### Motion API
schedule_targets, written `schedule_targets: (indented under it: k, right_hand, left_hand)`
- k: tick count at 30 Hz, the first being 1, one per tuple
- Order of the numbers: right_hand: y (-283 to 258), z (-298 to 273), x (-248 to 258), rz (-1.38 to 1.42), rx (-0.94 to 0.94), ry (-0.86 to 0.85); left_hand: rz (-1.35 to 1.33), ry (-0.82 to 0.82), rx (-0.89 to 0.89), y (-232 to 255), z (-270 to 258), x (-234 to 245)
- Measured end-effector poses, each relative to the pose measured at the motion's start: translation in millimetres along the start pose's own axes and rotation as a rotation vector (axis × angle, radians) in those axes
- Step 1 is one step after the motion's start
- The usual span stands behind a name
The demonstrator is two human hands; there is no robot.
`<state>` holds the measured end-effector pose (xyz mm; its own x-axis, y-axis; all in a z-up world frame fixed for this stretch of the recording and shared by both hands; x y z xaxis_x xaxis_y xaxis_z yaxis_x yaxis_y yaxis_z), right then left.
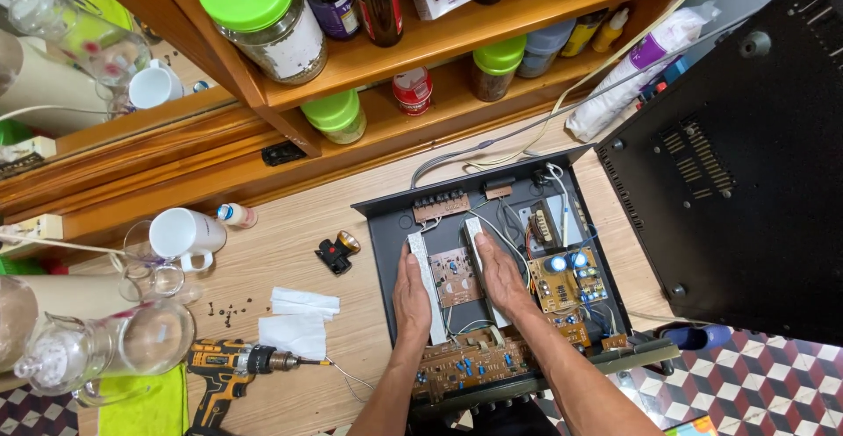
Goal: The person works on an open electronic device, likely an amplifier, placed on a wooden table. They use their hands to touch and adjust internal components and wires while occasionally holding a smartphone. A power drill is visible on the table but is not used during the clip.
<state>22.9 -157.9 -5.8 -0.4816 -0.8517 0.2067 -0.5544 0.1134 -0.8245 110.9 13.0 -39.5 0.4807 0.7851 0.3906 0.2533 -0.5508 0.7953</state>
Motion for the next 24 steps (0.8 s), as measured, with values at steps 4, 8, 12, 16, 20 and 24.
schedule_targets:
  k: [4, 8, 12, 16, 20, 24]
  right_hand:
    - [8.6, 3.6, -1.3, 0.004, -0.011, -0.004]
    - [9.1, 5.9, -1.4, 0.004, -0.011, -0.009]
    - [5.3, 2.3, -0.6, -0.002, -0.009, -0.007]
    - [7.0, 3.0, -0.5, -0.011, 0.004, -0.002]
    - [8.8, 3.5, -1.3, -0.009, 0.008, -0.004]
    - [10.6, 4.4, -2.6, -0.025, -0.005, -0.005]
  left_hand:
    - [-0.001, -0.025, 0.038, 16.0, -9.9, -4.0]
    - [0.080, 0.055, -0.035, 10.5, -8.6, -7.4]
    - [0.043, 0.055, -0.005, -0.1, -3.3, -10.9]
    - [0.037, 0.031, 0.031, -7.9, -2.0, -14.6]
    - [0.046, 0.030, 0.032, -2.3, -4.4, -12.5]
    - [0.065, 0.030, 0.040, -5.4, -3.2, -13.6]
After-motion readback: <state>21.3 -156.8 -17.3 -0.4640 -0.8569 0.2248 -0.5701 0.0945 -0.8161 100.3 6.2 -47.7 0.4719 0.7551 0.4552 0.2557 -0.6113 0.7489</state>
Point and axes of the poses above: each hand's wrist, its own z-axis towards the middle knuckle, its own x-axis out of the back of the hand, y = z × x, the point moved 6 cm from there along z, towards the middle knuckle, and after that the axes turned 9 degrees about z, right-handed, at the moved point
